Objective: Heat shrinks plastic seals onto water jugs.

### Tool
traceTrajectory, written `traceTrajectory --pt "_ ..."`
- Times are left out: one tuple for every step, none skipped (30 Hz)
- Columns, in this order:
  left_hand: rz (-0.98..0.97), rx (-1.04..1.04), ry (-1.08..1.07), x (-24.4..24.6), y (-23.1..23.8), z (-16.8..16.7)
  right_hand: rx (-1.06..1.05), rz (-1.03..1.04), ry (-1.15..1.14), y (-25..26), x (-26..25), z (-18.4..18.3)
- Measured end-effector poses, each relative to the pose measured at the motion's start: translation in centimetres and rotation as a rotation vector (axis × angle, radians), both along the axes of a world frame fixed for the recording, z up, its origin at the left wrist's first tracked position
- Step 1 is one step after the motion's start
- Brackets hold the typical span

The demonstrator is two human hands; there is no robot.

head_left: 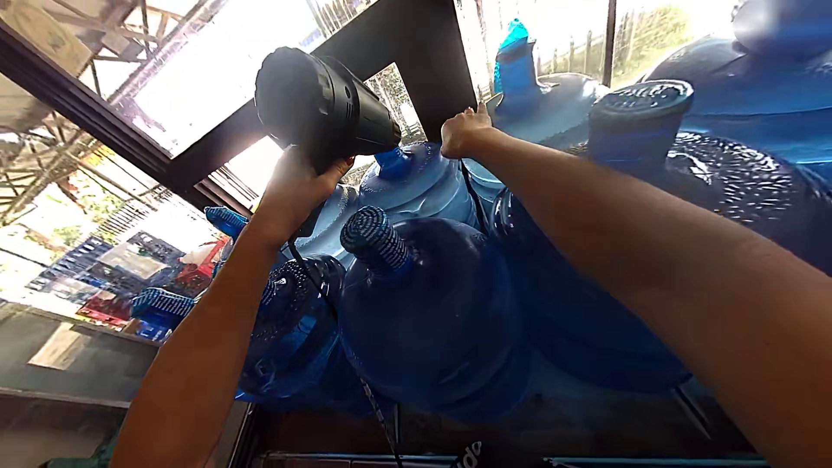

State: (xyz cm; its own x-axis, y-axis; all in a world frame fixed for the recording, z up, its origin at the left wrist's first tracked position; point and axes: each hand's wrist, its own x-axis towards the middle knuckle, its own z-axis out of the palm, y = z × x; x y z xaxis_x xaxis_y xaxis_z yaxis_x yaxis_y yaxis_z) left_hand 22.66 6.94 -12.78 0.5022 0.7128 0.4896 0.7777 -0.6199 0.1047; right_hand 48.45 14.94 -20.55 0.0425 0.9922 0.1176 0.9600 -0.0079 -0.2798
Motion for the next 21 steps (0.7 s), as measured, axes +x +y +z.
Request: traceTrajectory --pt "0.011 0.010 0.021 0.2 -0.1 -0.1 0.046 -0.007 0.016 0.2 0.5 -0.4" --pt "0.021 0.020 0.037 0.2 -0.1 -0.3 0.080 -0.016 0.018 0.5 0.9 -0.7" --pt "0.029 0.031 0.043 0.0 -0.2 -0.5 0.100 -0.024 0.025 0.7 1.2 -0.8" --pt "0.045 0.033 0.038 -0.4 -0.2 -0.8 0.109 -0.031 0.032 0.8 1.4 -0.9" --pt "0.065 0.021 0.017 -0.9 -0.3 -1.1 0.112 -0.034 0.042 0.9 1.5 -1.0" --pt "0.084 0.007 -0.018 -1.6 -0.3 -1.4 0.113 -0.033 0.056 0.8 1.4 -1.0" --pt "0.108 -0.012 -0.070 -2.4 -0.3 -1.7 0.109 -0.032 0.064 0.7 1.3 -0.9" --pt "0.136 -0.038 -0.142 -3.1 -0.4 -2.0 0.105 -0.031 0.067 0.7 1.2 -0.9" --pt "0.162 -0.080 -0.238 -3.8 -0.6 -2.3 0.101 -0.031 0.064 0.7 1.0 -0.9" --pt "0.186 -0.115 -0.344 -4.3 -0.9 -2.6 0.098 -0.030 0.063 0.7 1.0 -0.9" --pt "0.203 -0.141 -0.453 -4.8 -1.1 -2.9 0.100 -0.029 0.064 0.8 0.9 -0.9" --pt "0.208 -0.168 -0.553 -5.1 -1.4 -3.1 0.104 -0.028 0.065 0.8 0.9 -1.0" --pt "0.197 -0.192 -0.639 -5.5 -1.6 -3.2 0.103 -0.031 0.065 0.9 0.9 -1.1" --pt "0.179 -0.211 -0.695 -5.9 -1.7 -3.4 0.098 -0.037 0.066 1.0 0.9 -1.2" --pt "0.165 -0.230 -0.726 -6.4 -1.8 -3.6 0.089 -0.046 0.063 0.9 0.9 -1.2" --pt "0.158 -0.251 -0.732 -6.8 -2.0 -3.8 0.077 -0.053 0.064 0.7 0.9 -1.3" --pt "0.151 -0.259 -0.725 -7.0 -2.2 -4.0 0.063 -0.061 0.063 0.6 0.9 -1.2" --pt "0.143 -0.260 -0.718 -7.0 -2.2 -4.2 0.056 -0.067 0.066 0.5 0.9 -1.2" --pt "0.139 -0.256 -0.708 -6.8 -2.2 -4.3 0.051 -0.074 0.067 0.5 1.0 -1.1" --pt "0.137 -0.250 -0.690 -6.6 -2.2 -4.3 0.043 -0.081 0.067 0.4 1.1 -1.1" --pt "0.131 -0.241 -0.662 -6.3 -2.2 -4.4 0.035 -0.088 0.068 0.4 1.2 -1.1"
